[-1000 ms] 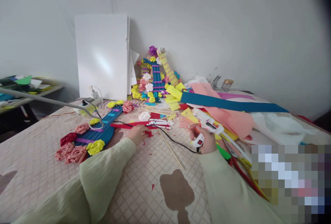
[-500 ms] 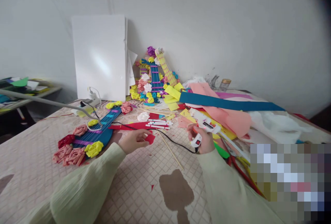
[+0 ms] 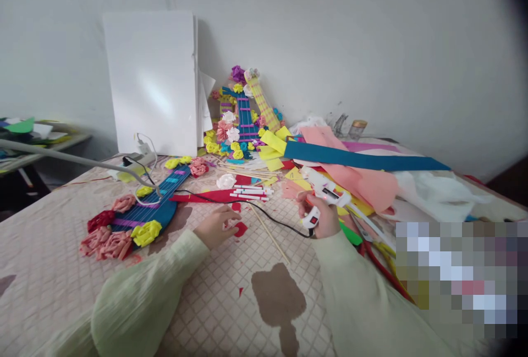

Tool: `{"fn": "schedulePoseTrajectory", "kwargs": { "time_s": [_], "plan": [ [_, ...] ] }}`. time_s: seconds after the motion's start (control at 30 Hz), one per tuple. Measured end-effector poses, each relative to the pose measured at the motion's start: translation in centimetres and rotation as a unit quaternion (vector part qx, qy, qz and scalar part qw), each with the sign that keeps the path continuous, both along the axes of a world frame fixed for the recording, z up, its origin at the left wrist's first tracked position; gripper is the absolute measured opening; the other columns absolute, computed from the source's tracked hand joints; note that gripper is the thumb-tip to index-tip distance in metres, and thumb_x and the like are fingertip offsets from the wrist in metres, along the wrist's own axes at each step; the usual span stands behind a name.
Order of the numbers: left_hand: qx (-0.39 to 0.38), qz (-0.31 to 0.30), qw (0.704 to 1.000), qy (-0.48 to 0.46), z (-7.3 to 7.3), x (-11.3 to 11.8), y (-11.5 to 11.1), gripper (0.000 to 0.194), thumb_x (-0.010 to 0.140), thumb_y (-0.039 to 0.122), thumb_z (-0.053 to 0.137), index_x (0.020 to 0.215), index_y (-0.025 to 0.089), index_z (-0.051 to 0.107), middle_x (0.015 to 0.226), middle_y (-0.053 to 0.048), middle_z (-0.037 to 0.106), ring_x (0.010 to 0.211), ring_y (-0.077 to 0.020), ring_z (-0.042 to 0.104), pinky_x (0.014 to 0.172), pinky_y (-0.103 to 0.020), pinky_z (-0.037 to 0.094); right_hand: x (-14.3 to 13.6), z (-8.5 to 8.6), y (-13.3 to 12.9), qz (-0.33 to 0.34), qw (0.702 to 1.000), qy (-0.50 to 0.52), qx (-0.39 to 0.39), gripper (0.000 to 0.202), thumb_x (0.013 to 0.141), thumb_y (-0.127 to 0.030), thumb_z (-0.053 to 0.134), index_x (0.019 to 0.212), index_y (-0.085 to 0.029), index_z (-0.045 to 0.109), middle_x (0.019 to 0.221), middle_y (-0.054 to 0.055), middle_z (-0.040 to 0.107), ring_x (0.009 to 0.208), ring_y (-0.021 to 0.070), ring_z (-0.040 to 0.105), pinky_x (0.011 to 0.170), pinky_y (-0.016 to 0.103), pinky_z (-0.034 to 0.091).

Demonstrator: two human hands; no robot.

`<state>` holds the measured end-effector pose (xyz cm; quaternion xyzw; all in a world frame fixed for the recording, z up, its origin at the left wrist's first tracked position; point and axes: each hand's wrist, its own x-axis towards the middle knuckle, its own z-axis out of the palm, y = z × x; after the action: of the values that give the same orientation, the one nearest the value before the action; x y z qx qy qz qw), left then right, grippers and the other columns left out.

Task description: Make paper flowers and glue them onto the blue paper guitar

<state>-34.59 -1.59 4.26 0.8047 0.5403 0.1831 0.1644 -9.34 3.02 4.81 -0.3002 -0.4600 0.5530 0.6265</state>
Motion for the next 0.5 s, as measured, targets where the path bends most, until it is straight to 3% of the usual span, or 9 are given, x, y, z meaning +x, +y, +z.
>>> {"fn": "schedulePoseTrajectory", "kwargs": {
  "time_s": [0.23, 0.5],
  "plan": [
    [0.014, -0.027, 0.998, 0.055, -0.76, 0.26, 1.0, 0.016, 0.071, 0.023, 0.051, 0.076, 0.017, 0.065, 0.077, -0.004, 0.061, 0.075, -0.016, 0.054, 0.071, -0.025, 0.042, 0.06, 0.09, -0.08, 0.002, 1.0, 0.009, 0.0, 0.015, 0.064, -0.026, 0.054, 0.057, -0.013, 0.058, 0.06, 0.001, 0.055, 0.038, 0.0065, 0.045, 0.033, 0.02, 0.031],
    [0.038, -0.01, 0.995, 0.088, -0.92, 0.08, 0.91, 0.018, 0.075, 0.022, 0.045, 0.077, 0.016, 0.061, 0.074, -0.005, 0.062, 0.069, -0.0158, 0.053, 0.066, -0.026, 0.04, -0.07, 0.34, -0.24, -0.005, 1.0, 0.014, -0.002, 0.015, 0.063, -0.025, 0.055, 0.056, -0.013, 0.058, 0.059, 0.0, 0.055, 0.038, 0.0063, 0.045, 0.034, 0.02, 0.03]
  ]
}}
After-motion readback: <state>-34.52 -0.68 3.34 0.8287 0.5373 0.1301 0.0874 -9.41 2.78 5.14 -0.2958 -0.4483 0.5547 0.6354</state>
